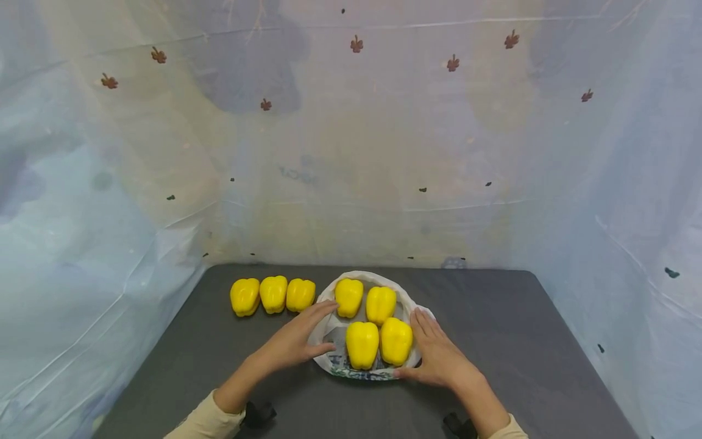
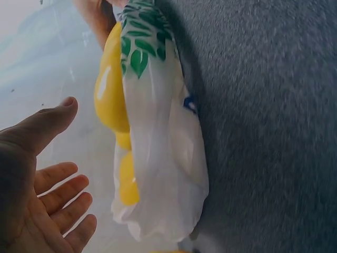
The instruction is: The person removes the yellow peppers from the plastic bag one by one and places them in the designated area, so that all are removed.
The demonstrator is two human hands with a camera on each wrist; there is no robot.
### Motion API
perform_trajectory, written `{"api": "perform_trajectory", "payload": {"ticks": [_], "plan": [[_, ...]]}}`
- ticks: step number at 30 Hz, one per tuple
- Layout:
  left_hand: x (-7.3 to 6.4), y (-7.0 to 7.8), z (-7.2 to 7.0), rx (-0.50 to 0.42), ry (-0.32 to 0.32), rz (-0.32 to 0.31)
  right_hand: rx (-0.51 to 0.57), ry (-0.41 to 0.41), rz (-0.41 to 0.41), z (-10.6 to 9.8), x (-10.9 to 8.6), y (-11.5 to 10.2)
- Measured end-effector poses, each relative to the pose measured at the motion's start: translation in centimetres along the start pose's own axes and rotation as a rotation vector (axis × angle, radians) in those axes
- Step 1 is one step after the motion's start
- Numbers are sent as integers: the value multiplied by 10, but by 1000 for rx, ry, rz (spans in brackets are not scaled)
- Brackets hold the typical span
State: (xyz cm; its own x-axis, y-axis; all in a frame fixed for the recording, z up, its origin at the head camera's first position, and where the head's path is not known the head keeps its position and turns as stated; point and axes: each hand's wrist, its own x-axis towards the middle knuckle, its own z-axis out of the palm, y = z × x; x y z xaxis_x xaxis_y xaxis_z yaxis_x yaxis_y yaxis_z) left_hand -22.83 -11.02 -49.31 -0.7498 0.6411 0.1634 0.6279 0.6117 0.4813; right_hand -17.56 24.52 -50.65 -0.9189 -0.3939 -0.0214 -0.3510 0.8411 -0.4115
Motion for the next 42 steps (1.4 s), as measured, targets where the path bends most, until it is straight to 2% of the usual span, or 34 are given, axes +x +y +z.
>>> {"api": "perform_trajectory", "payload": {"ticks": [16,24,35,42], "plan": [[13,11,26,54,-60,70,-4,14,-11,-1,-1,0],[15,14,35,66,-83,65,9,2,-5,-1,-1,0],[18,15,40,120,-77,52,5,14,-20,-2,-1,-1],[21,17,43,143,-58,70,15,8,-18,-2,-1,0]]}}
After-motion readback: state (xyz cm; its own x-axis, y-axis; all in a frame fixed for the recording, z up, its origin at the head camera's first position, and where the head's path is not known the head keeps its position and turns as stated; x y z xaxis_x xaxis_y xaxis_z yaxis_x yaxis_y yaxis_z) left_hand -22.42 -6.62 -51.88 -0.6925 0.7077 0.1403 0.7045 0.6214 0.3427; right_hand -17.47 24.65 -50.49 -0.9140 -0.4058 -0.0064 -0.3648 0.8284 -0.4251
